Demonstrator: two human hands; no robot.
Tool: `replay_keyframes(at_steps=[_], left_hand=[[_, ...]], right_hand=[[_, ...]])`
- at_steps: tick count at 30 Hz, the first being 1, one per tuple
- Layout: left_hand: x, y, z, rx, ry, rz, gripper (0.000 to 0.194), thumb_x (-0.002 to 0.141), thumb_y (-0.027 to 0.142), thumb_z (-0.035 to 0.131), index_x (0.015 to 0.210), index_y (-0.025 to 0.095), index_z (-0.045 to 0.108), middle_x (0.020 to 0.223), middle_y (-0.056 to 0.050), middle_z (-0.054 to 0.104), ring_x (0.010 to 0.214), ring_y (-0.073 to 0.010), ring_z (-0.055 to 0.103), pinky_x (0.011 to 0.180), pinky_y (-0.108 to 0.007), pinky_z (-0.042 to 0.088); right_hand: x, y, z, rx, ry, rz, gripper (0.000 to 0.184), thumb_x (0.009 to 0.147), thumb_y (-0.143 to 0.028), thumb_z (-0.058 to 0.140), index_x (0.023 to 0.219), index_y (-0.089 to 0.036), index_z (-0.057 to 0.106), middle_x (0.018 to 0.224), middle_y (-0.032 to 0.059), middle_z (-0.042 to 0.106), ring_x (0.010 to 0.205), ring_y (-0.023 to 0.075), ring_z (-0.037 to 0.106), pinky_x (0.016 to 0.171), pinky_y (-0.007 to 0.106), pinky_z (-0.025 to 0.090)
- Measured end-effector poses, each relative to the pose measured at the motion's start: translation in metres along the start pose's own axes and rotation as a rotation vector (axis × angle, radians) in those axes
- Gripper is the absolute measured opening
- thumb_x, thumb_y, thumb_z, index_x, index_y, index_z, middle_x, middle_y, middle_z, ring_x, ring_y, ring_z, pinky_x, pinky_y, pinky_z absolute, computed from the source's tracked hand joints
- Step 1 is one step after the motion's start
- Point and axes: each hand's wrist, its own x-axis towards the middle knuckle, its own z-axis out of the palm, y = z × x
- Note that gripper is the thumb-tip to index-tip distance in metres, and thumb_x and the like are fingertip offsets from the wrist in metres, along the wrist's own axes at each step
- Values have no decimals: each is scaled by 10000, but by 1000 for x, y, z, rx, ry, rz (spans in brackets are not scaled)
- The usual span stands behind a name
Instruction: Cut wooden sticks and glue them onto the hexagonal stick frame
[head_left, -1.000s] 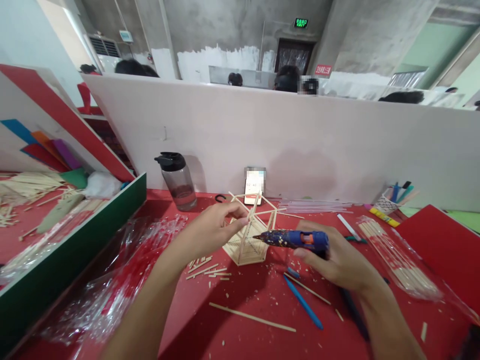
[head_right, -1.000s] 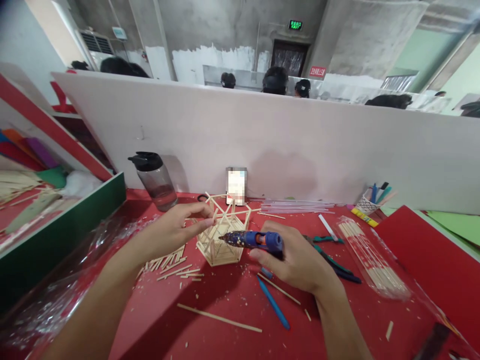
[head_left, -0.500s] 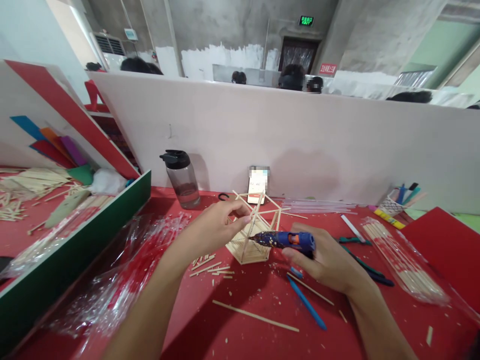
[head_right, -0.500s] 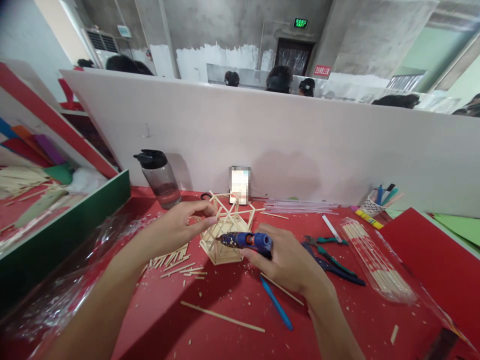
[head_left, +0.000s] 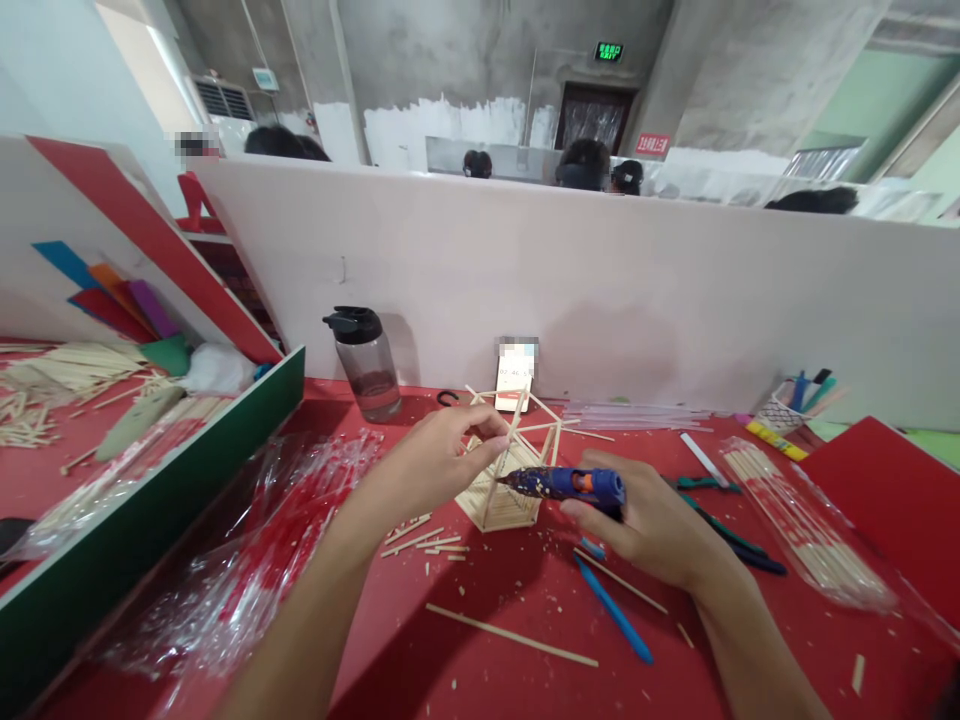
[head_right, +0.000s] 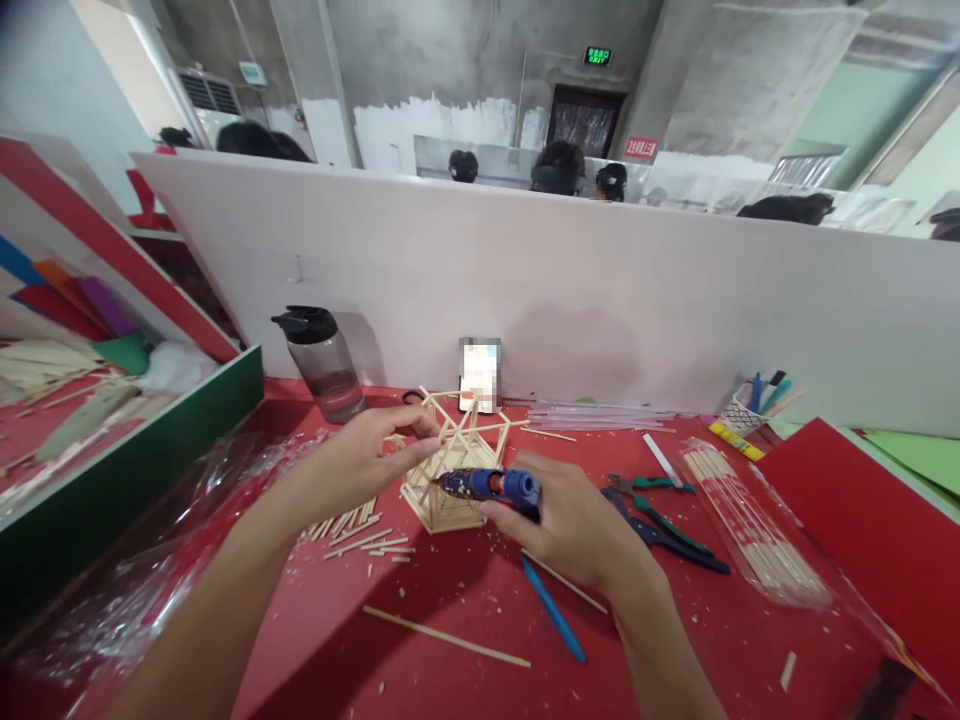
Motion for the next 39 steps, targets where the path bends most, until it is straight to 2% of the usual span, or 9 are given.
replay_keyframes(at_steps=[10,16,20,23,28,31,34,36,39], left_hand=[[-1,0,0,31,12,23,161,950,310,490,903,216,611,941,-9,683,849,-170,594,774,-321,450],[0,-1,0,42,21,31,167,949,326,492,926,214,613,959,-25,688,862,-178,596,781,-324,464],[0,-1,-1,38,25,11,158,954,327,507,918,215,614,956,-12,691,845,-166,600,768,-310,465],[-1,-2,-1,39,33,1,154,954,332,518,930,221,622,964,-6,696,860,-166,608,778,-309,467],[-3,2,1,130,32,-17,175,956,349,516,945,228,643,964,-14,708,850,-178,624,750,-314,465],[-5,7,6,204,33,7,176,961,326,504,959,239,656,970,-14,722,852,-188,641,721,-312,459],[-6,11,14,279,6,41,189,955,272,492,943,244,678,958,-23,732,856,-204,645,709,-318,446],[-5,10,20,317,-16,57,195,944,243,493,930,249,687,950,-24,733,860,-211,641,722,-328,444],[-4,7,27,381,-36,84,201,925,233,503,913,242,703,932,-40,728,864,-222,635,753,-344,449]], right_hand=[[-3,-4,-6,-34,-31,37,322,948,-496,551,797,-212,533,768,-4,613,675,159,519,631,280,356],[-3,-3,-7,61,-68,-42,259,929,-458,588,858,-209,597,783,3,624,679,160,531,629,272,381],[-6,3,-8,70,51,42,298,941,-486,546,858,-208,617,790,22,655,703,185,568,644,297,418],[-12,10,-13,64,-8,68,314,904,-514,588,842,-210,639,791,32,679,712,200,591,663,318,450],[-26,36,-18,424,31,160,546,773,-682,644,995,-184,668,749,53,673,638,206,610,567,311,493],[-31,55,-24,628,58,265,632,732,-813,570,851,-199,659,650,57,632,546,200,586,499,318,484],[-33,70,-31,722,164,308,624,723,-844,549,728,-222,589,617,43,605,491,166,532,465,301,445],[-33,76,-34,719,209,307,567,742,-784,598,724,-220,551,545,-2,535,433,129,445,424,270,366],[-32,77,-38,601,182,348,441,740,-616,699,698,-216,517,442,-57,436,386,102,355,404,251,272]])
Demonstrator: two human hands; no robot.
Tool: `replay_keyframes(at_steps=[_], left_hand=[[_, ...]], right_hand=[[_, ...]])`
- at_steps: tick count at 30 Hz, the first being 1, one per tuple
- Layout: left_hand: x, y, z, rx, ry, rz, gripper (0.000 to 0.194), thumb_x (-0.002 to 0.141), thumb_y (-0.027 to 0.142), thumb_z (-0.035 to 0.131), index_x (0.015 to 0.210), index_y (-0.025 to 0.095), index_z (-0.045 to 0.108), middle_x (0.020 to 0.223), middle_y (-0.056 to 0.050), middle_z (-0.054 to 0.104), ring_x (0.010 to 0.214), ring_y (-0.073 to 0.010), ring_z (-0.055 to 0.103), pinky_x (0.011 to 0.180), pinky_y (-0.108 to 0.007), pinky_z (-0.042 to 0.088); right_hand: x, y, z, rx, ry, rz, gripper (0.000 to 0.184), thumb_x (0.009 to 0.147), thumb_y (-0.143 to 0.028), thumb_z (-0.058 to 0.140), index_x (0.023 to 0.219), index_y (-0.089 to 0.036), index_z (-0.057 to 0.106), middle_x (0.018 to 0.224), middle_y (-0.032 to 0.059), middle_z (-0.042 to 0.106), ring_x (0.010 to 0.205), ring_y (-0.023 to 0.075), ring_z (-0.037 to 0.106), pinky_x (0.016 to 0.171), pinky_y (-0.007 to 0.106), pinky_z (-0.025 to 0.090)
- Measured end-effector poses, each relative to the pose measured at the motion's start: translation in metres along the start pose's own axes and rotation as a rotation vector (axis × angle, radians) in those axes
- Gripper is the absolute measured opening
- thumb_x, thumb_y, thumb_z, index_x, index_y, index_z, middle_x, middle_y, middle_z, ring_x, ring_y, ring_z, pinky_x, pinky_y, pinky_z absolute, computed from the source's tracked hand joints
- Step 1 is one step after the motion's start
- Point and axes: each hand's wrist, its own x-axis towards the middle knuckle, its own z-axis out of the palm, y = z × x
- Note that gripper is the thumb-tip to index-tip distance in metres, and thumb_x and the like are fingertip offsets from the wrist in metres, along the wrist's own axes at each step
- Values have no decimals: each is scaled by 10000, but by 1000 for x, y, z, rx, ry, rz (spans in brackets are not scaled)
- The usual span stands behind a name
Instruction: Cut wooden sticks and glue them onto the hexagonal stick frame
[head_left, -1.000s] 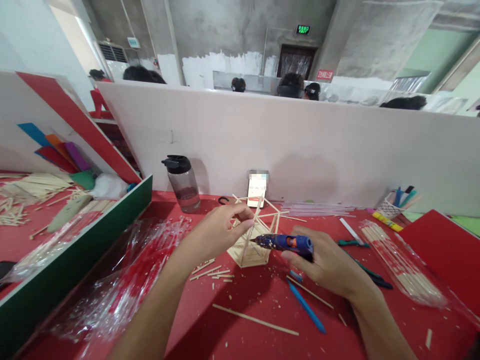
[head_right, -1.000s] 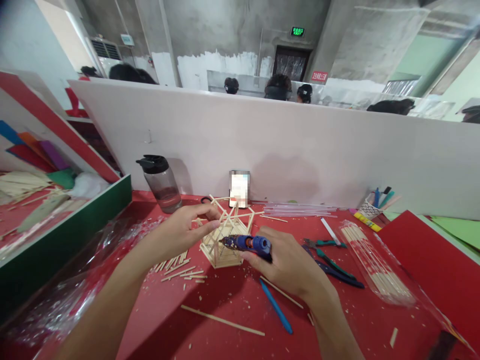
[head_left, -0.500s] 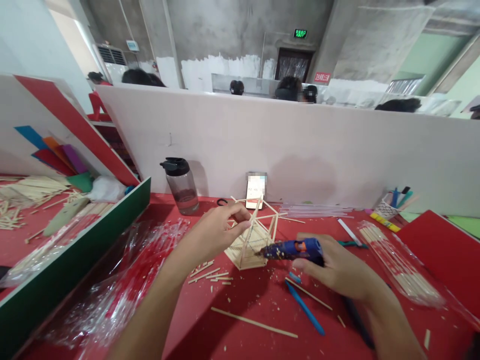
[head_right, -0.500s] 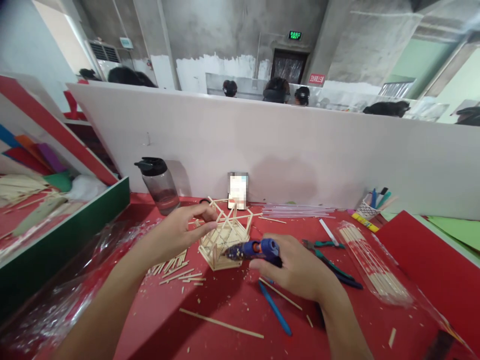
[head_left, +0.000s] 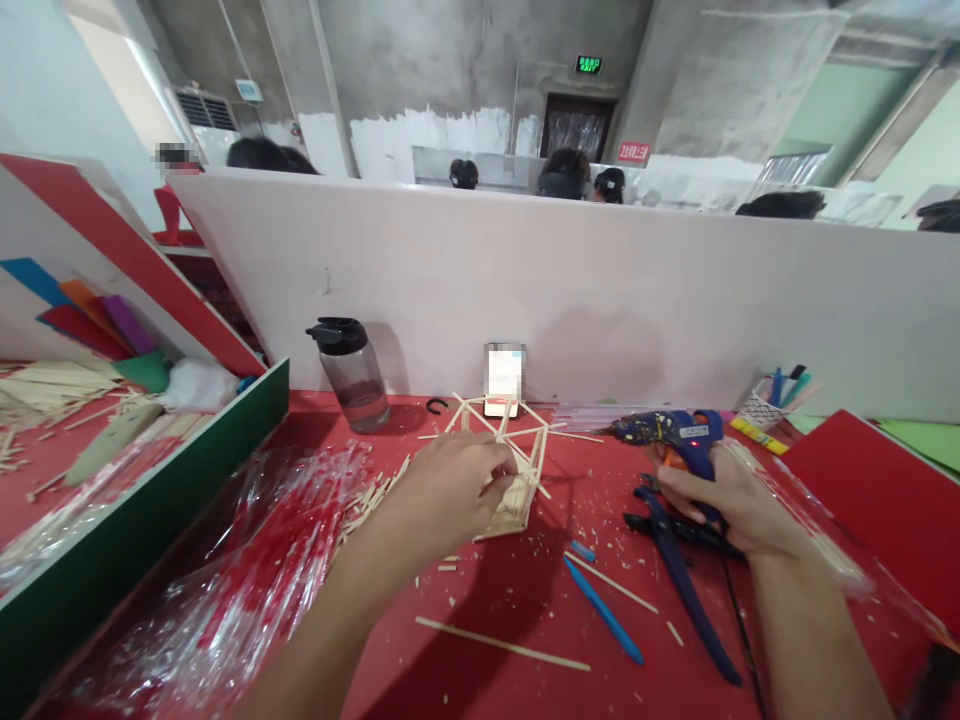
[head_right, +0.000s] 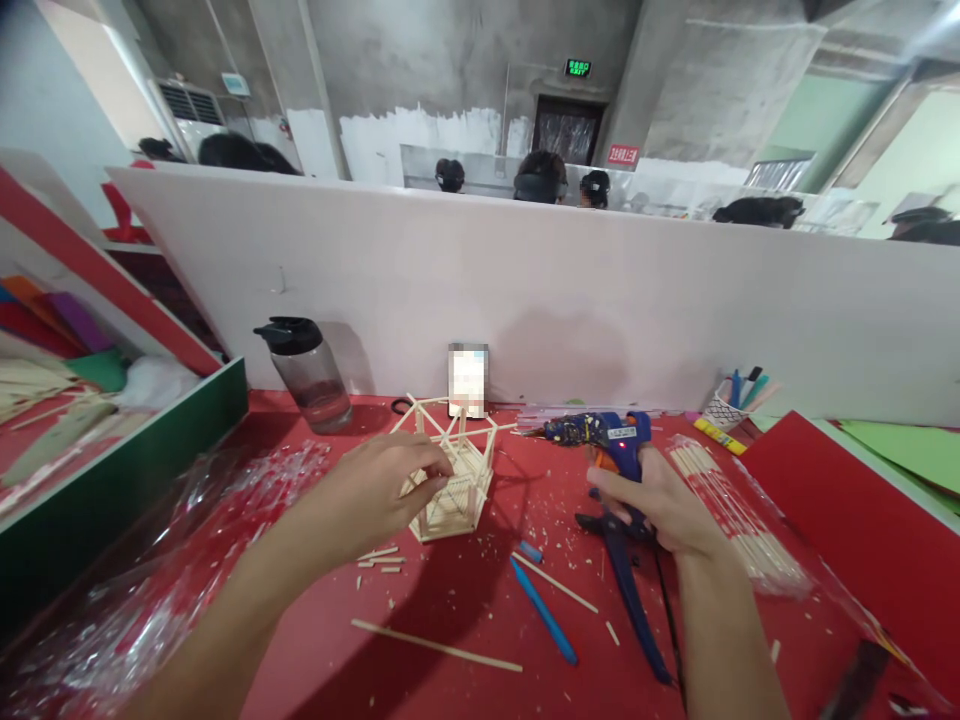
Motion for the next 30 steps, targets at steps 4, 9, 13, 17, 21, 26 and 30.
replay_keyframes(at_steps=[4,9,13,17,21,26,30], left_hand=[[2,0,5,83,-24,43,230,918,218,479,859,227,702,875,-55,709,842,-224,625,755,-347,449],[3,2,6,102,-46,45,222,910,198,478,855,223,691,896,-55,714,862,-232,633,770,-361,445],[3,0,8,110,-40,46,227,915,206,475,859,225,694,900,-54,716,863,-230,633,771,-358,446],[3,-1,9,120,-31,44,233,921,221,470,856,228,694,879,-51,712,836,-220,625,754,-346,445],[4,-1,10,112,-21,42,214,909,227,492,849,230,696,888,-53,713,850,-232,621,764,-361,445],[4,1,8,115,-45,10,228,917,227,478,851,225,696,890,-60,718,850,-249,623,772,-387,445],[5,1,9,121,-53,-7,223,926,235,474,878,228,692,897,-57,721,853,-255,623,773,-397,447]], right_hand=[[3,-8,6,-169,9,121,374,682,-502,700,596,-240,447,406,-61,442,380,104,358,398,252,293],[20,4,13,-365,158,108,275,789,-468,552,665,-229,500,546,-15,569,532,169,549,488,268,425],[33,23,14,-794,69,133,316,897,-456,464,749,-197,567,747,72,683,765,249,664,640,315,475],[36,34,19,-905,52,199,302,939,-411,473,904,-153,627,925,152,733,894,292,696,718,330,461],[39,38,30,-989,28,245,348,960,-399,475,1000,-110,666,1041,218,733,1005,353,689,766,361,453],[44,44,48,-1077,24,291,285,911,-278,561,1072,-75,680,1093,251,723,1039,372,687,790,371,464],[44,50,61,-1107,35,295,236,898,-232,582,1061,-102,692,1058,227,739,1016,335,703,800,350,473]])
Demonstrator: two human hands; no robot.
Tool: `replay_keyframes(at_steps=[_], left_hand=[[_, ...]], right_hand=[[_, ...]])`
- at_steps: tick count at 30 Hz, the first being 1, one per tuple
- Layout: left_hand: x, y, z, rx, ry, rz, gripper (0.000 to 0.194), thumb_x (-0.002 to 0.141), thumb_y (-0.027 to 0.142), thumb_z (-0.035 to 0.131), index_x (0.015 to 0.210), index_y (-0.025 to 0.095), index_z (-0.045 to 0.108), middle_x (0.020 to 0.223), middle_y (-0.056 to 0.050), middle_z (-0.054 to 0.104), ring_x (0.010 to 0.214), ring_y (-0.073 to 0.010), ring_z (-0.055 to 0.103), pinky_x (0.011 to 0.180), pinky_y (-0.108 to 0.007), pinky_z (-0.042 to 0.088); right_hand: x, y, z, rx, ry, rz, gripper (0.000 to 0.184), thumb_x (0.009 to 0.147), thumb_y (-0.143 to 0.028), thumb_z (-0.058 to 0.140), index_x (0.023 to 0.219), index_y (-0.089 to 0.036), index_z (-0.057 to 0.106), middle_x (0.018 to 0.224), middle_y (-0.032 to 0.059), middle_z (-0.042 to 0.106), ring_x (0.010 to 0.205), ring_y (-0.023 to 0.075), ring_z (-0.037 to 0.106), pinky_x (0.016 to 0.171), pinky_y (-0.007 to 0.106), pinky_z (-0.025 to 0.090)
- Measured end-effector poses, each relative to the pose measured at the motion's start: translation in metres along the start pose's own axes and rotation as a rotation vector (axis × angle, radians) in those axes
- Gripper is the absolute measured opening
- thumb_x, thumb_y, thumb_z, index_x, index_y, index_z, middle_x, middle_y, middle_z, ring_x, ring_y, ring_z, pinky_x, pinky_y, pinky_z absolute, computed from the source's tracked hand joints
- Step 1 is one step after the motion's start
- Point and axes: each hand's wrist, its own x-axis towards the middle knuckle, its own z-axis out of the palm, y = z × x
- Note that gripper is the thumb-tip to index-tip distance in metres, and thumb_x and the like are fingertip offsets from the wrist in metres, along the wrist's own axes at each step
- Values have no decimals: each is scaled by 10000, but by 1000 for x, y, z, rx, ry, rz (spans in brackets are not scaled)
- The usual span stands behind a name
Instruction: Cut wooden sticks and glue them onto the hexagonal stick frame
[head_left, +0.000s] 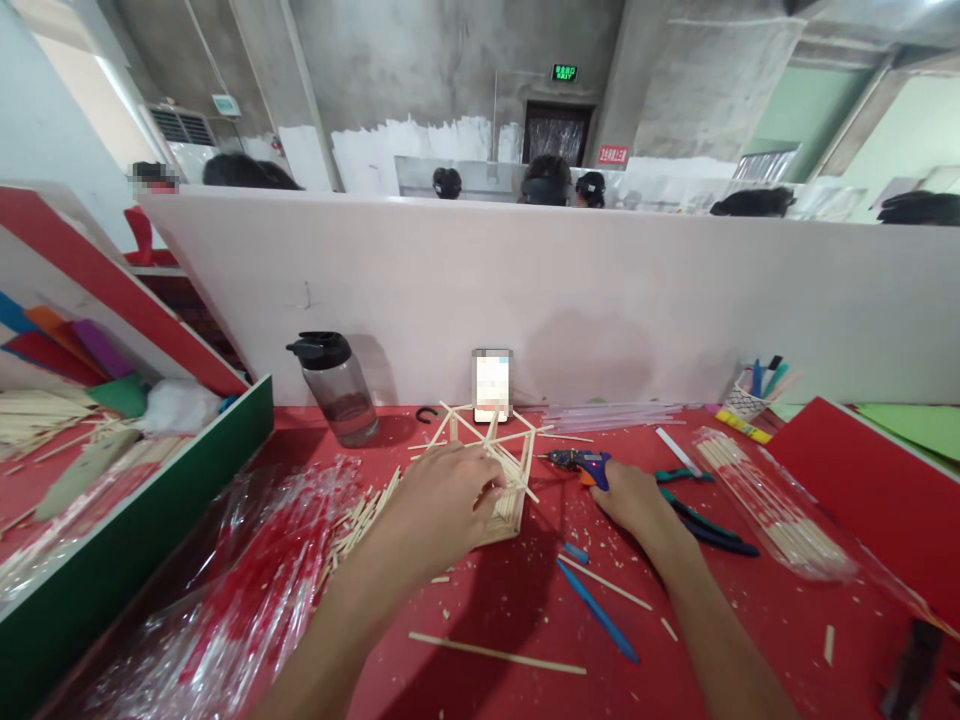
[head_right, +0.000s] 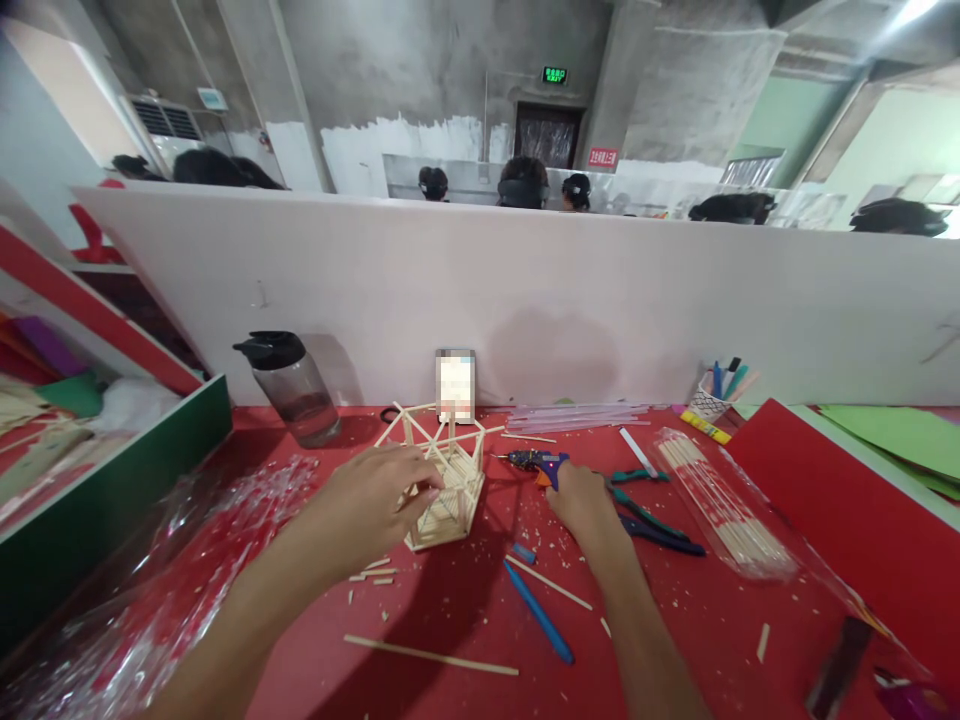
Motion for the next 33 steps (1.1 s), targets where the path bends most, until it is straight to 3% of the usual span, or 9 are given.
replay_keyframes(at_steps=[4,9,14,19,24,33], left_hand=[[0,0,1,-11,12,11,217,932,250,484,865,228,689,893,-52,723,853,-248,626,783,-395,455],[-7,-8,-16,-95,46,-25,242,966,290,462,992,238,697,1007,-56,728,930,-237,639,813,-374,472],[-19,-36,-34,-69,59,-109,258,984,349,442,1027,242,673,1063,-49,700,940,-220,636,816,-354,468],[-22,-53,-30,-142,-45,-39,181,937,327,523,1017,264,672,1073,-20,687,939,-195,633,819,-313,454],[-20,-50,-27,-154,-63,-26,184,908,238,519,978,247,690,1039,-18,698,951,-184,625,813,-296,434],[-17,-49,-24,-152,-58,-60,209,935,237,493,920,248,701,986,-8,725,898,-184,627,731,-290,409]], right_hand=[[-4,-1,-1,3,29,-17,206,889,-221,605,1043,-115,693,1051,213,739,1012,318,702,796,335,476],[-16,-5,-31,86,130,-124,255,958,-300,542,1133,-141,637,1121,154,714,1050,283,670,826,342,476],[-44,-37,-62,415,331,-568,131,971,-242,547,1018,-208,664,1064,63,702,998,218,639,884,347,473],[-65,-79,-57,398,397,-852,124,988,-193,559,1017,-205,678,994,43,679,953,211,579,879,354,452],[-65,-97,-41,292,428,-887,123,971,-156,574,965,-184,694,953,45,660,896,218,534,828,363,441],[-62,-97,-38,302,445,-877,99,958,-148,595,922,-168,685,912,41,646,872,214,536,807,356,432]])
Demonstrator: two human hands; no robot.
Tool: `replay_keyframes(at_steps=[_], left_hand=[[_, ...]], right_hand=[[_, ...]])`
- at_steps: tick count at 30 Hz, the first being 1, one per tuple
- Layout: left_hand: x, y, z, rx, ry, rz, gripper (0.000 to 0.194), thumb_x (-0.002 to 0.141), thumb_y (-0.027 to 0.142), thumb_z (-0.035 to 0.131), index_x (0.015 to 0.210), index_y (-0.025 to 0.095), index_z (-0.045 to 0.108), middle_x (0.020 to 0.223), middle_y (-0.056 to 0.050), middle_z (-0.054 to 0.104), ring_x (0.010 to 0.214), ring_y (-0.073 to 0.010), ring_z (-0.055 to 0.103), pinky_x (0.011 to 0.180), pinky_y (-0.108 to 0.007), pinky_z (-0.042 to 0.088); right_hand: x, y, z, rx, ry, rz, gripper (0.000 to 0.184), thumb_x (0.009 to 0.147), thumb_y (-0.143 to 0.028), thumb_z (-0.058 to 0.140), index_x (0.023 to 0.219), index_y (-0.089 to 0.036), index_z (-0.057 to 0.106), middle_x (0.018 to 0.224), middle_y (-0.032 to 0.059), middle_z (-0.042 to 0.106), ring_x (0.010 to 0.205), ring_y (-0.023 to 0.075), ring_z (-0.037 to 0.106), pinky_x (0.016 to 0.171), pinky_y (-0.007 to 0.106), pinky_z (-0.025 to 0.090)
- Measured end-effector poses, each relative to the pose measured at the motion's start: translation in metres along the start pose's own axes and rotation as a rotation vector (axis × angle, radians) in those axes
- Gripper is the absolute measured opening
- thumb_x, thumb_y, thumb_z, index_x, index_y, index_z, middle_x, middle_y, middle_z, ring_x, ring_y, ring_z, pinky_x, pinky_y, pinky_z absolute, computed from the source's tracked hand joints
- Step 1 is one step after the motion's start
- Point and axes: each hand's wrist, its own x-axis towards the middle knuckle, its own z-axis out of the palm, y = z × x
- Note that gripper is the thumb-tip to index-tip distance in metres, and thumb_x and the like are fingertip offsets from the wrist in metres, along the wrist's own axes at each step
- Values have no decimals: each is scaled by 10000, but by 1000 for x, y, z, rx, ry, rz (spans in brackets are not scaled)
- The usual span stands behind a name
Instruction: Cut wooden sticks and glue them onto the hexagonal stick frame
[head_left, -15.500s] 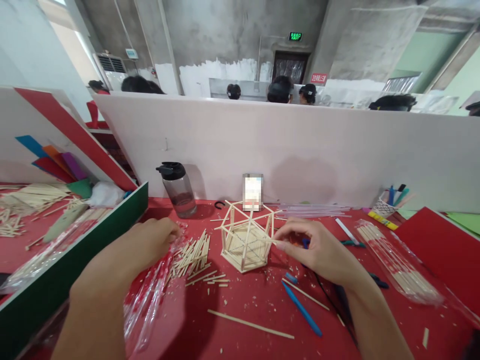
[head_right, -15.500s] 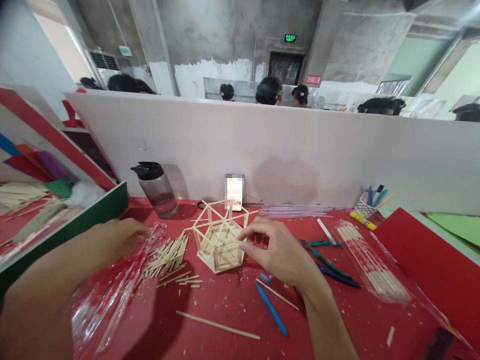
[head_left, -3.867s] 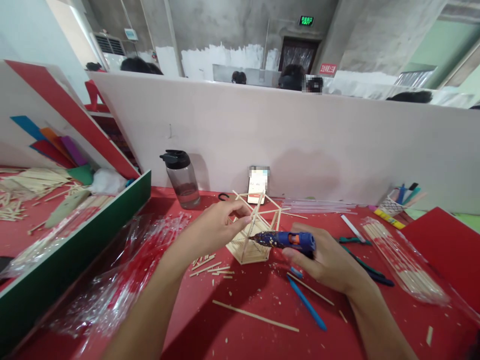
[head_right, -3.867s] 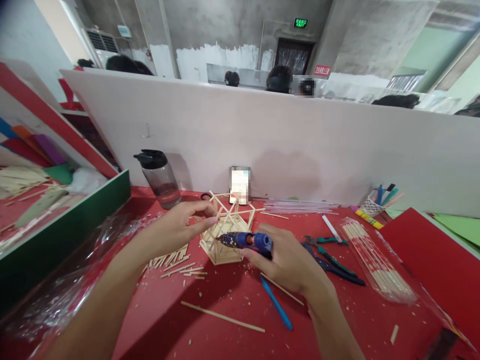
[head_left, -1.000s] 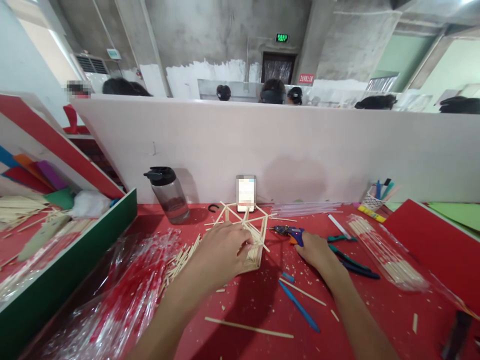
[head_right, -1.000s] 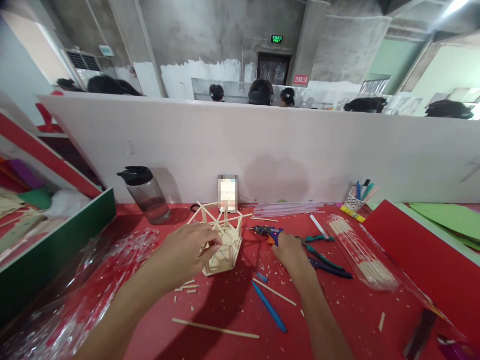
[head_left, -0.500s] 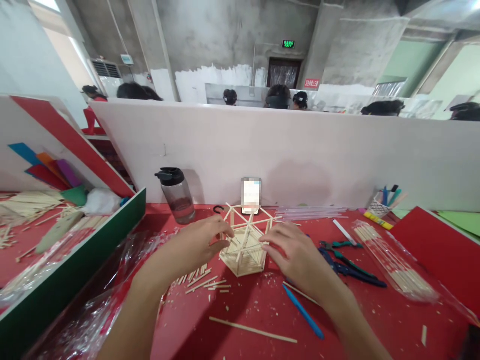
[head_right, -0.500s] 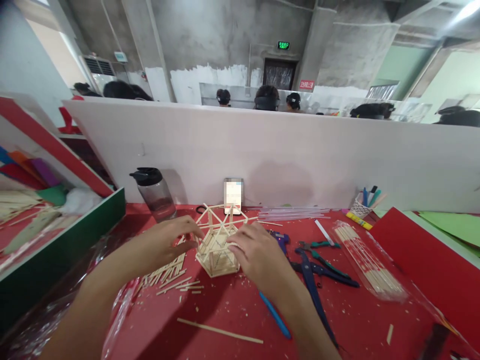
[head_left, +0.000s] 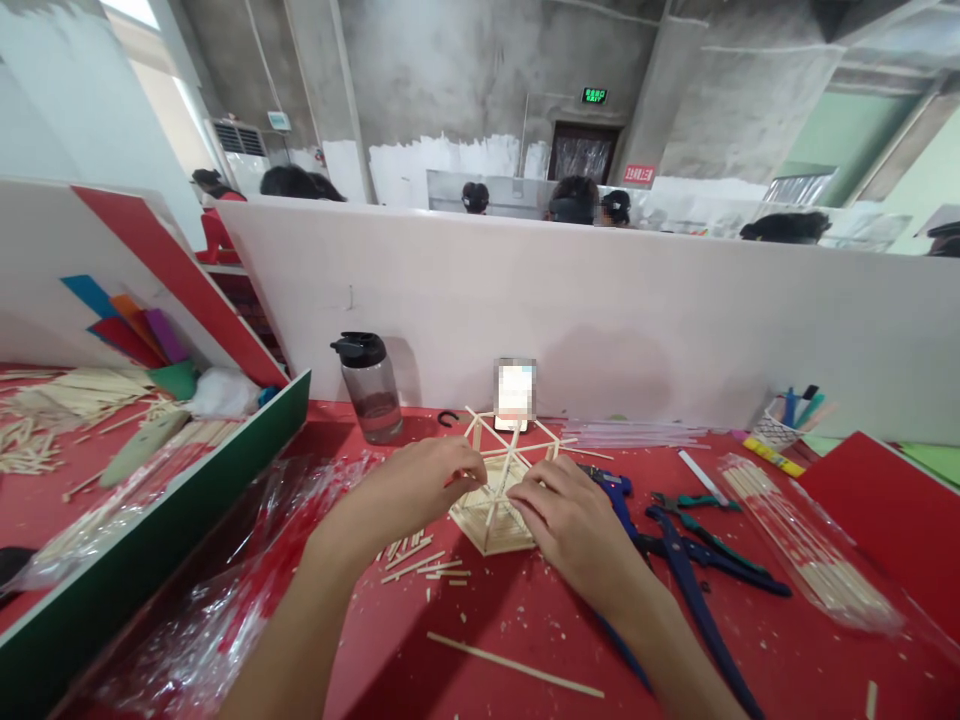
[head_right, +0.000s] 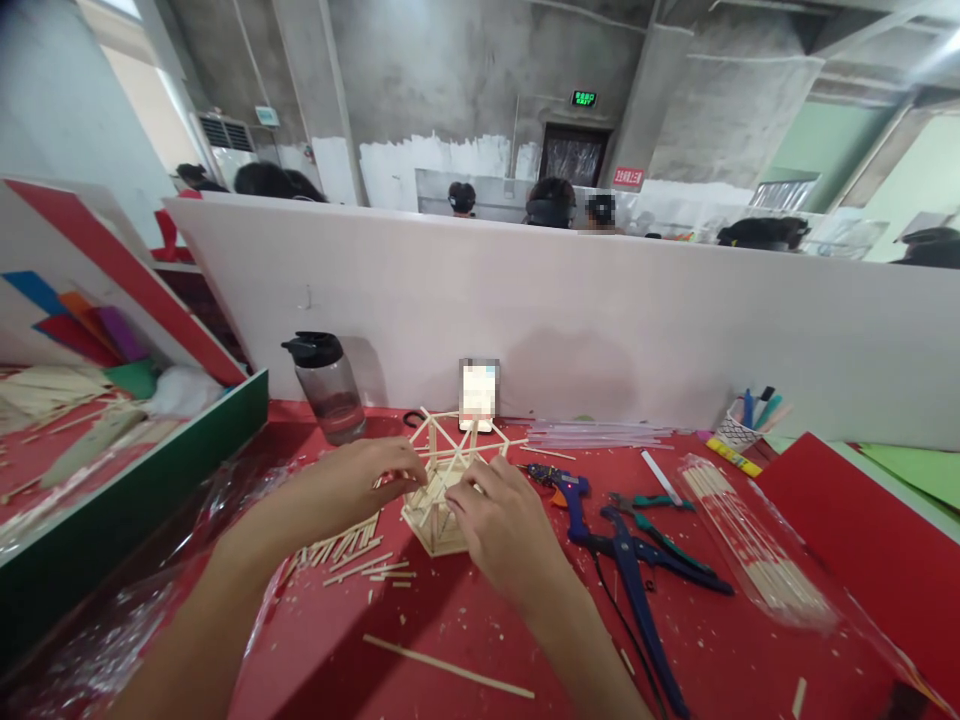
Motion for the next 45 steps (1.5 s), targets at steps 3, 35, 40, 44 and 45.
replay_keyframes(at_steps=[3,35,40,44,45], left_hand=[[0,0,0,20,10,8,205,927,207,500,933,245,702,996,-7,726,912,-185,632,737,-293,408],[1,8,0,48,-19,261,120,951,162,462,872,211,537,887,-10,635,750,-155,536,645,-288,359],[-4,17,-8,-231,24,258,137,998,257,433,909,214,527,913,-19,621,811,-156,549,729,-287,440],[-14,21,-19,-549,139,245,161,978,332,494,893,207,549,991,-51,671,921,-180,614,822,-324,494],[-17,21,-22,-623,186,231,158,959,336,522,873,205,545,968,-54,684,890,-180,627,794,-323,505]], right_hand=[[0,1,1,6,-6,2,93,957,-153,598,921,-173,682,916,40,645,877,216,540,812,358,434],[0,2,2,85,7,47,105,962,-156,593,955,-197,689,941,40,654,886,197,570,820,343,480],[0,2,2,80,4,32,92,950,-132,600,944,-185,675,941,47,651,880,202,572,810,343,477],[-1,3,3,67,23,16,95,965,-143,580,933,-180,662,928,50,642,875,205,565,799,346,469],[-1,3,2,72,21,19,96,968,-149,578,935,-184,660,930,48,642,879,204,562,803,345,468]])
